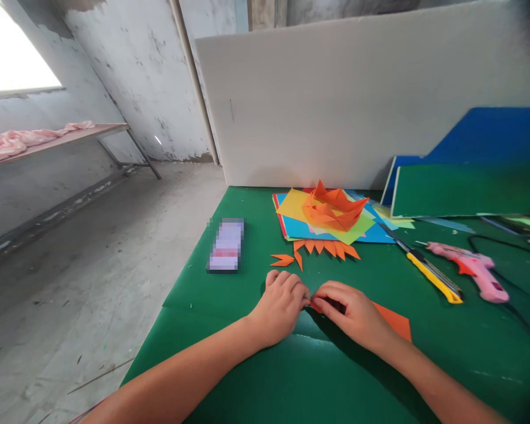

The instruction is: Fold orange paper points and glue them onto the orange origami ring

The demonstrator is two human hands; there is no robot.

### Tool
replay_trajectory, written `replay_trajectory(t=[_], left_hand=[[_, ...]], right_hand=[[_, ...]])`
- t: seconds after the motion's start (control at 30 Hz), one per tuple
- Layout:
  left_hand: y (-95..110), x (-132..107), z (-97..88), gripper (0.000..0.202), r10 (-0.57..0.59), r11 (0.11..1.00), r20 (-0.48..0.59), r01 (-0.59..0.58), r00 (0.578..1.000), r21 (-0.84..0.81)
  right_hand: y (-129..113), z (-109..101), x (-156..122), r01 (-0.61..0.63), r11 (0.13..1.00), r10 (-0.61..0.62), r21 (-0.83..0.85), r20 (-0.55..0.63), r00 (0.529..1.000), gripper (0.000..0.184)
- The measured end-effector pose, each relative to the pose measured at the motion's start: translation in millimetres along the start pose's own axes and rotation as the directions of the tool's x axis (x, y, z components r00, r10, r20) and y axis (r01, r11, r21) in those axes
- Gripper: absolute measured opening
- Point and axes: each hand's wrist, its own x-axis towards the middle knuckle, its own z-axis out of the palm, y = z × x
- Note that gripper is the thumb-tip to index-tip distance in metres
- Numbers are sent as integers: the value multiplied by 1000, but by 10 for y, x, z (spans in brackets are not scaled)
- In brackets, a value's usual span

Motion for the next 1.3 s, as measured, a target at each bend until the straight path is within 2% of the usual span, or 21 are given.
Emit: replay_trajectory(t=[0.13,0.23,0.4,0.5,0.6,0.9,1.17,1.3], left_hand=[[29,26,-58,13,-86,985,-45,78,995,-153],[45,30,-96,11,-167,935,-55,140,984,-325],[79,16,-110,9,-295,782,26,257,955,-568],[103,12,-105,8,-413,668,109,382,904,-639],[119,8,-92,9,-469,561,170,441,867,-701],[153,-11,-40,16,-491,213,303,450,817,-867],[187,-15,-101,16,-500,79,387,486,775,-870],[180,9,-152,12,-489,6,418,482,765,-876]], right_hand=[[43,7,3,-82,986,85,144,-16,996,29],[54,41,13,-115,968,129,221,-52,990,27],[4,109,10,-133,957,167,258,-114,979,26],[-31,141,4,-109,965,151,237,-165,975,23],[-58,167,2,-76,978,117,195,-205,972,22],[-114,213,-12,-16,993,49,119,-278,959,23],[-130,208,-19,-7,992,38,122,-253,967,23],[-118,200,-8,-14,983,56,183,-229,972,23]])
